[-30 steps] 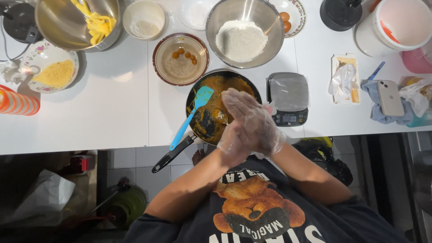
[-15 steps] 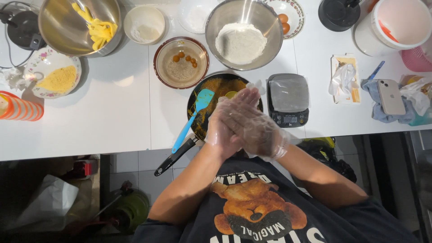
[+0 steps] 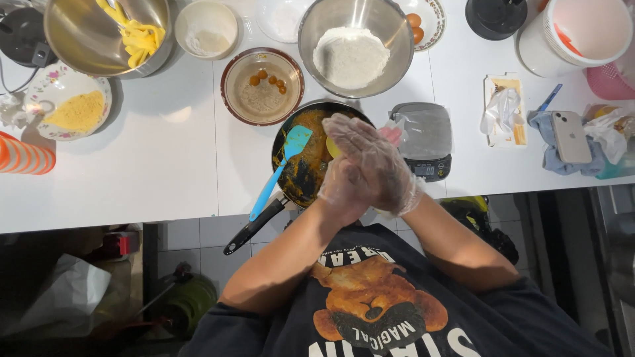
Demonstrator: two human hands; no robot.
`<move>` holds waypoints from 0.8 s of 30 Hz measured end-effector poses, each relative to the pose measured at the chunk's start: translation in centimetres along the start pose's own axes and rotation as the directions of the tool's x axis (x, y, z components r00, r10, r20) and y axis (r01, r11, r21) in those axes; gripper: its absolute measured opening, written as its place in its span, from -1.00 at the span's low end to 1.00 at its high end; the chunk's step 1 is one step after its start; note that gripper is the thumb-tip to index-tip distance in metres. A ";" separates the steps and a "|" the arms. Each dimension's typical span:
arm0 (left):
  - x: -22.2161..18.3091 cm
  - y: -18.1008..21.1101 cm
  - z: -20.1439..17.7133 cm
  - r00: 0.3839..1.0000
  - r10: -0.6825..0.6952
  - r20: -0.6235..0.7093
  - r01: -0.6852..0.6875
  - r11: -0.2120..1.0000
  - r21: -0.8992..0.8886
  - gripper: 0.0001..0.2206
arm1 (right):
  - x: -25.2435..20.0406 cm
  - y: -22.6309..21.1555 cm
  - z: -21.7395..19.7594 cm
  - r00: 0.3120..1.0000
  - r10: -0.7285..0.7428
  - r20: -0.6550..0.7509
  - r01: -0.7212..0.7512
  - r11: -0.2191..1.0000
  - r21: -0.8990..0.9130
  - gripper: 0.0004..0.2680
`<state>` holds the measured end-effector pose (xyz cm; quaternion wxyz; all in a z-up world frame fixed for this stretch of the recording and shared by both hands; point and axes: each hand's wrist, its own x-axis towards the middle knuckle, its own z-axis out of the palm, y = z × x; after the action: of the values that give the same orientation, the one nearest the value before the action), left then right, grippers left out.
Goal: Portioning pineapple jam from a pan, weighing it on a digital scale, and rolling it into small uniform balls by hand.
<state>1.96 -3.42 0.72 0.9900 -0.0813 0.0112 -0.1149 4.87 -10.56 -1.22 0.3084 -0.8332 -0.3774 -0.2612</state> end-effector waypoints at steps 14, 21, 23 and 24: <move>0.9 5.4 0.0 0.949 -0.213 -0.231 0.260 0.946 0.192 -0.52 | 0.3 -1.6 -2.5 0.979 0.203 -0.018 -0.196 0.962 0.190 -0.45; 0.2 7.1 -2.6 0.910 0.056 -0.410 0.202 0.806 0.556 -0.27 | 2.4 -8.8 1.7 0.491 0.857 0.158 -0.712 0.291 0.639 -0.63; 0.0 8.0 -5.2 0.727 0.162 -0.667 0.374 0.722 0.583 -0.42 | 2.9 -8.8 3.8 0.239 0.881 0.407 -0.670 -0.154 0.727 -0.62; -0.2 8.6 -6.5 0.468 0.290 -0.835 0.551 0.643 0.532 -0.52 | 3.2 -8.9 5.0 0.019 0.752 0.659 -0.487 -0.568 0.663 -0.60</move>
<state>3.40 3.83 -7.10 0.7608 0.4058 0.4570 -0.2183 0.70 -0.87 0.37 0.8261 -0.4322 0.2975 0.2055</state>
